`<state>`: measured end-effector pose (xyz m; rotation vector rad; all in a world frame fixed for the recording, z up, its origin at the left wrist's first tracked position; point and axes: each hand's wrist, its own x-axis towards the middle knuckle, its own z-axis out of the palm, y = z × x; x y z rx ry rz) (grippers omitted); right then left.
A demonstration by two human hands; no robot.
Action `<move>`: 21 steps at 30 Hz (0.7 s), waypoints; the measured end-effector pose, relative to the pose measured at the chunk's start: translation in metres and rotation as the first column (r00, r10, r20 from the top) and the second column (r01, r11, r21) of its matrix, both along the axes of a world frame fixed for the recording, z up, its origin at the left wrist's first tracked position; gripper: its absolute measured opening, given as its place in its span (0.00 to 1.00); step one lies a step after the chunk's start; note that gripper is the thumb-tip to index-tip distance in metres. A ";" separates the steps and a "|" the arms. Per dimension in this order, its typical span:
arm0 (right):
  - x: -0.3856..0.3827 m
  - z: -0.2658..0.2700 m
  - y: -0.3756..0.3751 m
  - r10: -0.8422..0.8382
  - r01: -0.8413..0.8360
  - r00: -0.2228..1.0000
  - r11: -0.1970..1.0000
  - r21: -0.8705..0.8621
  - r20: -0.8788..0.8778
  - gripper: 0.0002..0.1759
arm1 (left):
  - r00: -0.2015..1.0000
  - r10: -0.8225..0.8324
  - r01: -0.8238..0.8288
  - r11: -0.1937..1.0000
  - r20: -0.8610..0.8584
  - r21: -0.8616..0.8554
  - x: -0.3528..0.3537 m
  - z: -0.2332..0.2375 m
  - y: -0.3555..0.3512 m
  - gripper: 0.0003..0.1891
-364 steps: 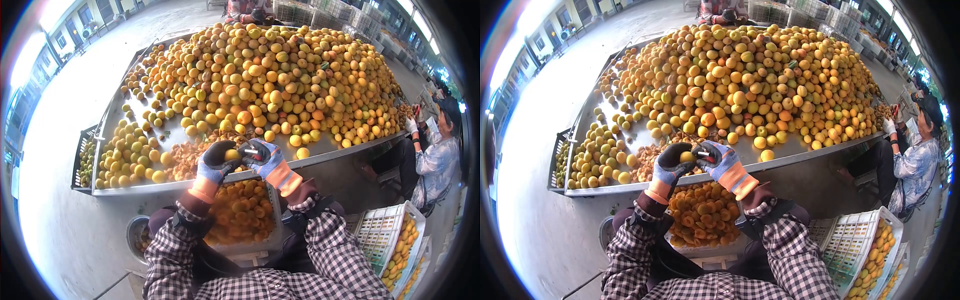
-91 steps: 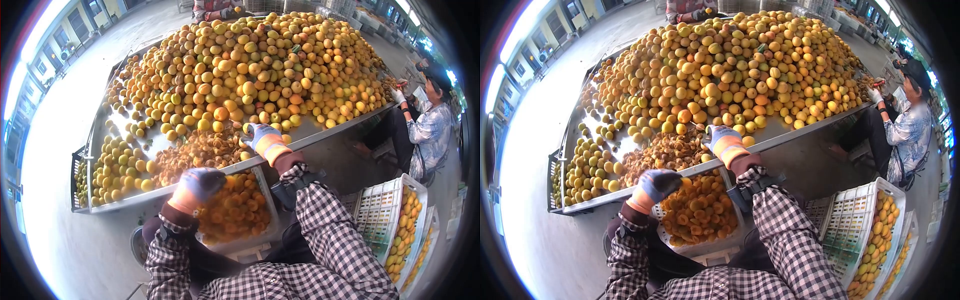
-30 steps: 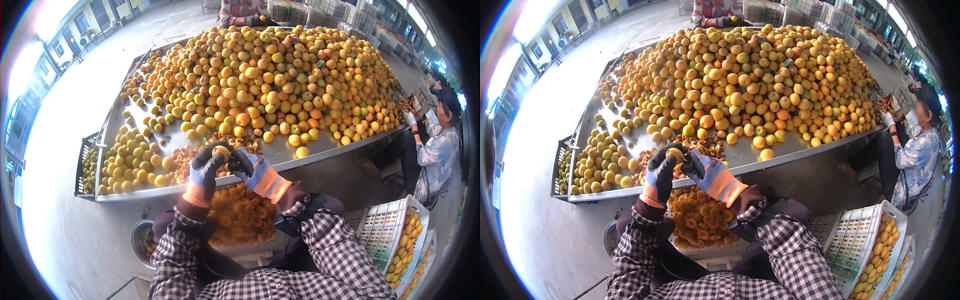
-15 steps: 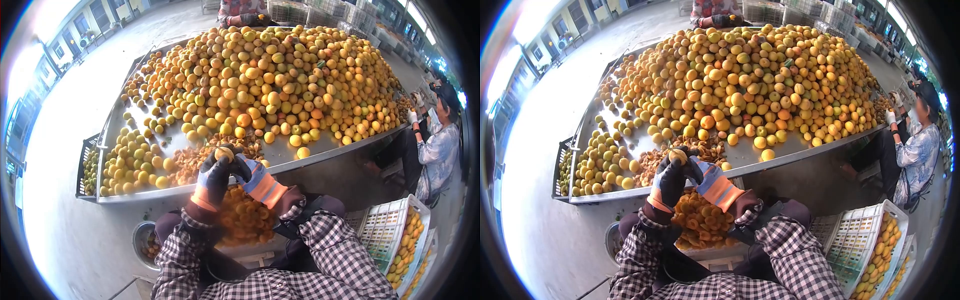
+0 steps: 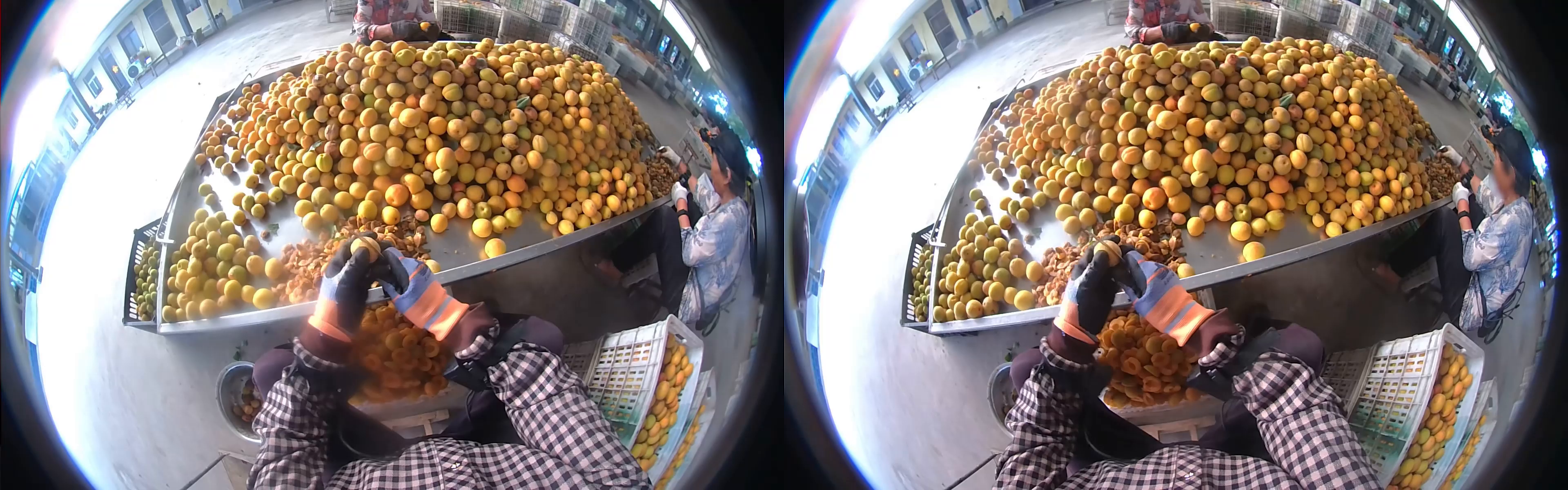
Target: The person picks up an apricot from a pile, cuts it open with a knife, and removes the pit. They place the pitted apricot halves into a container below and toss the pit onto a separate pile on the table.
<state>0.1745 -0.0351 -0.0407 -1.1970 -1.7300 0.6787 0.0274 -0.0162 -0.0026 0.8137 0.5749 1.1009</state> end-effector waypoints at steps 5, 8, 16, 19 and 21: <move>0.004 0.020 -0.003 0.037 -0.036 0.997 0.999 -0.017 0.075 0.23 | 0.934 0.158 -0.039 0.937 -0.319 0.348 -0.015 -0.012 0.013 0.21; -0.003 0.007 -0.004 0.009 -0.009 1.000 0.999 -0.031 -0.022 0.20 | 0.986 0.114 -0.097 0.986 -0.125 0.138 0.001 -0.017 0.002 0.20; 0.002 0.012 0.005 0.011 -0.002 0.997 0.994 -0.109 0.082 0.18 | 0.894 0.157 -0.071 0.975 -0.420 0.213 -0.001 -0.004 0.009 0.15; -0.001 0.022 0.000 0.033 -0.008 0.989 0.986 -0.169 0.144 0.14 | 0.944 0.089 -0.051 0.991 -0.318 0.125 0.001 0.002 0.005 0.16; -0.010 0.003 0.004 -0.013 0.017 1.000 0.989 -0.149 0.025 0.15 | 0.947 0.158 -0.138 0.986 -0.279 0.090 0.012 -0.020 0.003 0.19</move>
